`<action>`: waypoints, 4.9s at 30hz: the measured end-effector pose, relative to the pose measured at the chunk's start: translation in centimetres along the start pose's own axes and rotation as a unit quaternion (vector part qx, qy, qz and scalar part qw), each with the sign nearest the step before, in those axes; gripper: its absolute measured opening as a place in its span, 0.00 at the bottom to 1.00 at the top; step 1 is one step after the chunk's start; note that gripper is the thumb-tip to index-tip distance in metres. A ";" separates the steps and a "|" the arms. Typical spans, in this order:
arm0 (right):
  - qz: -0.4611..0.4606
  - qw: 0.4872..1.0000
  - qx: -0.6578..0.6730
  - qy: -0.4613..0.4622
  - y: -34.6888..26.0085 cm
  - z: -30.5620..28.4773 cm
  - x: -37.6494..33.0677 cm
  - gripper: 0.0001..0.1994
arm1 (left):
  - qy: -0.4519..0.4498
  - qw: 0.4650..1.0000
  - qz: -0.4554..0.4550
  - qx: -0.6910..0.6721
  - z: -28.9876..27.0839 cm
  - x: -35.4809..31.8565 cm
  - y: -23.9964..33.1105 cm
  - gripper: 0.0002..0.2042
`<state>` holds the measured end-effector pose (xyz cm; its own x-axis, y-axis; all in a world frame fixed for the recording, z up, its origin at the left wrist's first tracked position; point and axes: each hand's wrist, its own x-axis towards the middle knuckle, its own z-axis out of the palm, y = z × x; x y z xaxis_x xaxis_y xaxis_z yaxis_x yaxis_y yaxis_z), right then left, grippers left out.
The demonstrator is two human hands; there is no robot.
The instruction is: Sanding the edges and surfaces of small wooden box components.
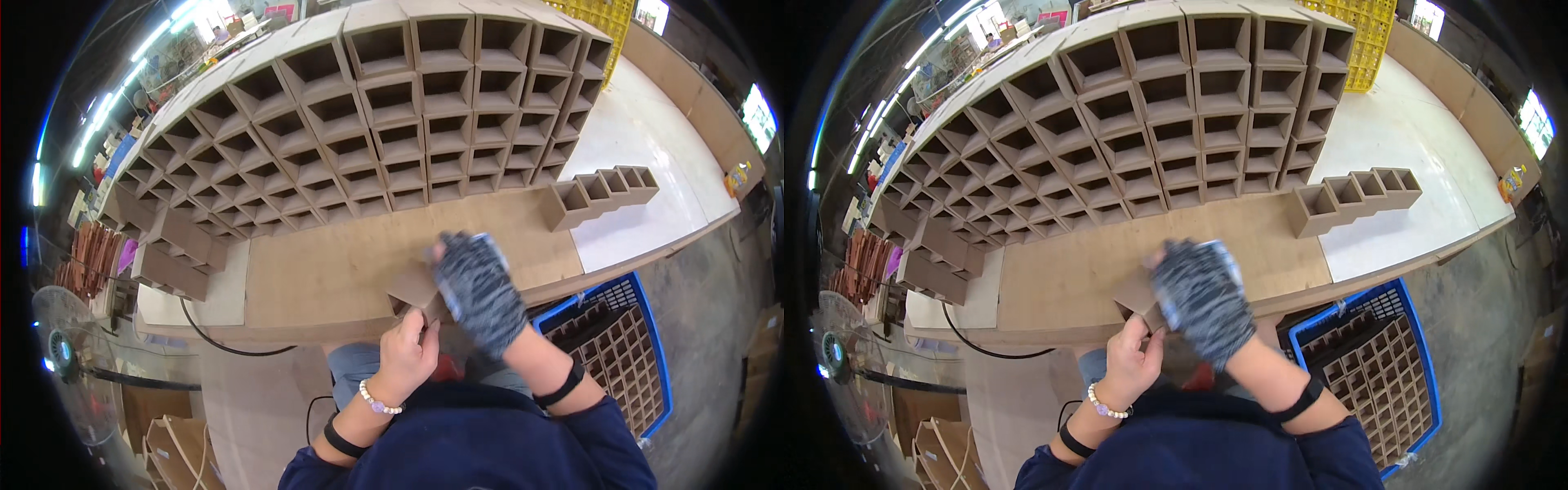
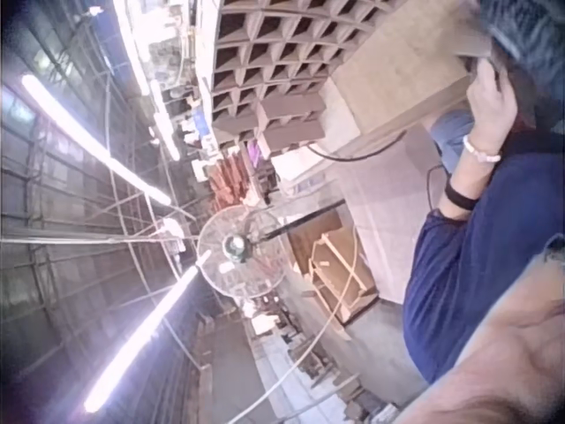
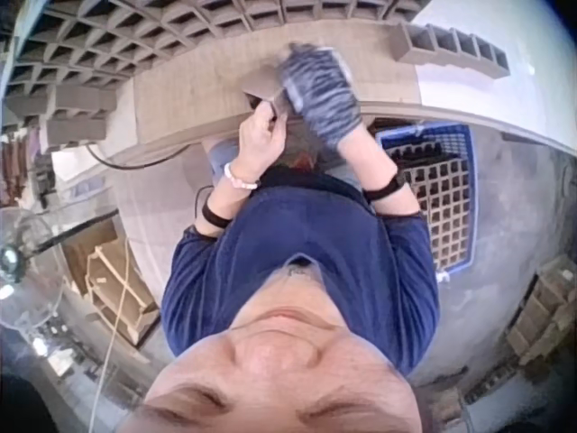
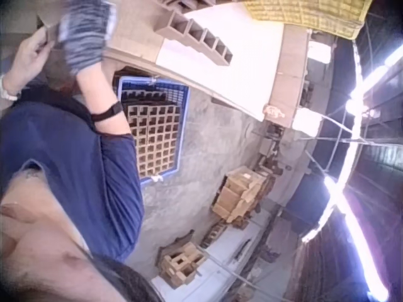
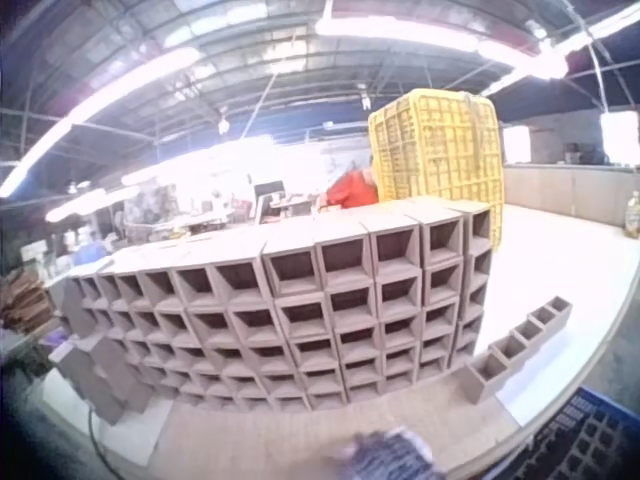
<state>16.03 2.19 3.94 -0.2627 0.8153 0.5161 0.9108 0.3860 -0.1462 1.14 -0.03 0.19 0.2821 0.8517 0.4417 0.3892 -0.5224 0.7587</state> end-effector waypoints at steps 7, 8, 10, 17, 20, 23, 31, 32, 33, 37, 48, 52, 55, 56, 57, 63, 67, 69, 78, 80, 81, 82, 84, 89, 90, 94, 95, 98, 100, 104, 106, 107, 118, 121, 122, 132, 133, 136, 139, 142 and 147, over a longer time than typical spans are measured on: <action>0.055 0.995 0.011 -0.086 2.5 0.7 0.8 0.15 | -0.003 0.998 -0.031 -0.046 -0.2 -0.1 0.4 0.05; 0.089 0.991 -0.052 -0.085 3.8 1.5 0.8 0.15 | -0.008 0.998 -0.042 -0.048 -0.2 0.1 0.2 0.05; 0.049 0.997 -0.048 -0.035 3.1 1.7 0.2 0.15 | -0.013 0.998 -0.036 -0.042 -0.1 -0.3 -0.3 0.05; -0.025 0.998 0.042 -0.040 1.9 2.7 -0.3 0.19 | -0.011 0.980 -0.090 -0.176 -0.1 -0.2 -0.2 0.17; 0.067 0.995 -0.014 -0.075 4.9 2.8 -1.2 0.20 | -0.041 0.899 -0.221 -0.375 -1.5 0.7 1.3 0.19; 0.067 0.997 -0.016 -0.028 5.2 2.2 -1.1 0.23 | -0.001 0.873 -0.256 -0.416 -2.4 1.1 0.5 0.16; -0.054 0.983 0.173 0.026 -2.4 -2.4 0.3 0.18 | 0.011 0.994 -0.025 -0.108 -0.6 0.1 0.1 0.16; -0.053 0.983 0.174 0.027 -2.6 -1.9 0.4 0.18 | 0.012 0.998 0.033 -0.045 -0.7 0.0 0.0 0.15; -0.070 0.991 0.112 0.018 -2.2 -0.9 0.4 0.16 | 0.028 0.996 0.085 -0.013 -0.1 0.1 -0.4 0.09; 0.079 0.990 -0.053 -0.100 3.5 2.0 0.6 0.17 | 0.019 0.997 -0.011 -0.074 0.1 0.5 1.2 0.06; 0.042 0.998 -0.024 -0.026 3.6 3.3 -0.4 0.17 | 0.004 0.997 -0.017 -0.070 0.5 -0.4 0.5 0.06; 0.008 0.996 -0.048 -0.075 1.2 0.7 0.4 0.19 | 0.004 0.999 -0.030 -0.033 -0.1 -0.4 -0.1 0.07; -0.081 0.996 0.039 0.009 -2.2 -0.8 -1.0 0.16 | -0.006 0.999 0.021 -0.037 0.0 -0.4 0.0 0.08; -0.123 0.988 0.085 0.027 -2.6 -0.9 -1.0 0.16 | 0.007 0.996 0.076 -0.043 -0.1 -0.3 -0.1 0.08; -0.110 0.989 0.095 0.027 -2.0 -0.1 -0.5 0.15 | 0.005 0.998 0.008 -0.059 0.1 -0.8 -0.7 0.06; 0.074 0.996 -0.023 -0.050 6.8 4.1 -2.2 0.19 | 0.009 0.980 -0.072 -0.184 -0.2 -0.1 0.1 0.11; 0.077 0.994 0.074 0.005 5.4 0.9 -2.1 0.25 | -0.038 0.913 -0.237 -0.330 -2.5 0.3 -0.4 0.11; 0.077 0.991 0.104 0.027 4.7 0.5 -1.9 0.27 | -0.009 0.923 -0.211 -0.321 -2.2 0.6 -0.3 0.12; -0.121 0.986 0.112 0.007 -3.1 -1.8 -0.1 0.18 | -0.006 1.000 0.009 -0.009 -0.7 -0.2 0.0 0.17; -0.083 0.994 0.071 -0.017 -1.3 0.0 0.3 0.18 | 0.009 1.000 0.022 -0.010 -0.4 -0.1 0.4 0.15; -0.049 0.997 0.032 -0.043 -0.1 0.8 1.0 0.17 | 0.001 1.000 0.013 -0.004 -0.3 0.0 0.1 0.10; 0.080 0.974 0.019 -0.210 1.3 0.4 2.6 0.20 | 0.001 1.000 0.012 -0.005 -0.3 -0.1 0.5 0.10; 0.025 0.992 -0.123 0.021 5.2 3.4 -1.1 0.21 | -0.022 1.000 0.012 0.014 -0.2 0.2 1.3 0.08; -0.096 0.993 0.057 -0.042 -2.6 -1.5 -0.4 0.19 | -0.021 0.996 0.077 0.044 -0.5 -0.5 -0.3 0.08; -0.136 0.988 0.068 0.039 -2.4 -0.2 -1.1 0.19 | -0.022 0.990 0.135 0.033 -0.5 -0.2 -0.4 0.08; 0.042 0.998 -0.049 -0.029 4.0 2.6 -0.8 0.18 | -0.031 0.999 0.029 0.013 0.0 -0.4 0.7 0.14; 0.042 0.997 -0.064 -0.021 4.2 2.7 -0.7 0.19 | -0.028 0.999 0.030 0.016 0.0 -0.4 0.5 0.14; 0.011 0.998 0.021 -0.055 1.1 1.1 -0.2 0.19 | -0.037 0.999 0.009 0.033 0.0 -0.7 -0.2 0.14; -0.041 0.998 0.043 -0.036 -1.5 -0.5 -1.2 0.18 | -0.024 0.992 0.112 0.047 -0.3 -0.5 0.2 0.11; -0.059 0.996 0.057 -0.038 -0.5 0.3 -0.8 0.18 | -0.036 0.996 0.064 0.041 -0.4 -0.7 0.3 0.09; 0.056 0.997 0.014 -0.051 3.4 2.6 -1.0 0.18 | -0.049 0.997 0.038 0.049 0.0 -0.4 1.1 0.11; 0.052 0.997 0.015 -0.051 3.2 2.6 -0.9 0.18 | -0.041 0.998 0.033 0.040 0.0 -0.3 0.9 0.11; 0.089 0.988 -0.096 -0.086 5.2 3.1 -1.6 0.18 | -0.047 0.997 0.042 0.053 0.0 -0.4 1.3 0.10; 0.047 0.994 -0.075 -0.058 3.4 2.5 -1.5 0.18 | -0.036 0.997 0.033 0.054 -0.1 -0.2 0.8 0.10; 0.008 0.998 -0.013 -0.054 0.9 0.7 -1.1 0.17 | -0.039 0.997 0.033 0.051 -0.1 -0.6 0.5 0.10; 0.049 0.994 -0.059 -0.074 3.3 1.3 -0.9 0.18 | -0.017 0.995 0.082 0.054 -0.1 -0.1 0.8 0.09; 0.004 0.998 -0.042 -0.040 2.1 0.7 -0.8 0.18 | -0.029 0.995 0.072 0.063 -0.1 -0.3 0.5 0.09; -0.101 0.992 0.072 0.004 -1.1 -1.6 -1.6 0.18 | -0.034 0.996 0.058 0.051 -0.3 -0.3 1.0 0.08; -0.006 0.989 0.051 -0.142 0.4 -0.4 0.6 0.19 | -0.027 0.997 0.054 0.041 -0.3 -0.4 0.5 0.08; 0.089 0.990 -0.097 -0.058 5.8 3.3 -2.3 0.19 | -0.041 0.998 0.033 0.022 -0.1 -0.8 1.0 0.10; 0.001 1.000 0.016 -0.002 0.9 -0.3 -1.5 0.19 | -0.032 0.999 -0.024 -0.030 0.0 -1.2 -0.4 0.08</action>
<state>17.37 1.20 3.31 -0.2622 0.8173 0.5130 0.9006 0.3982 -0.1741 0.66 -0.81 -0.68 0.3212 0.8705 0.3730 0.3505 -0.4751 0.8071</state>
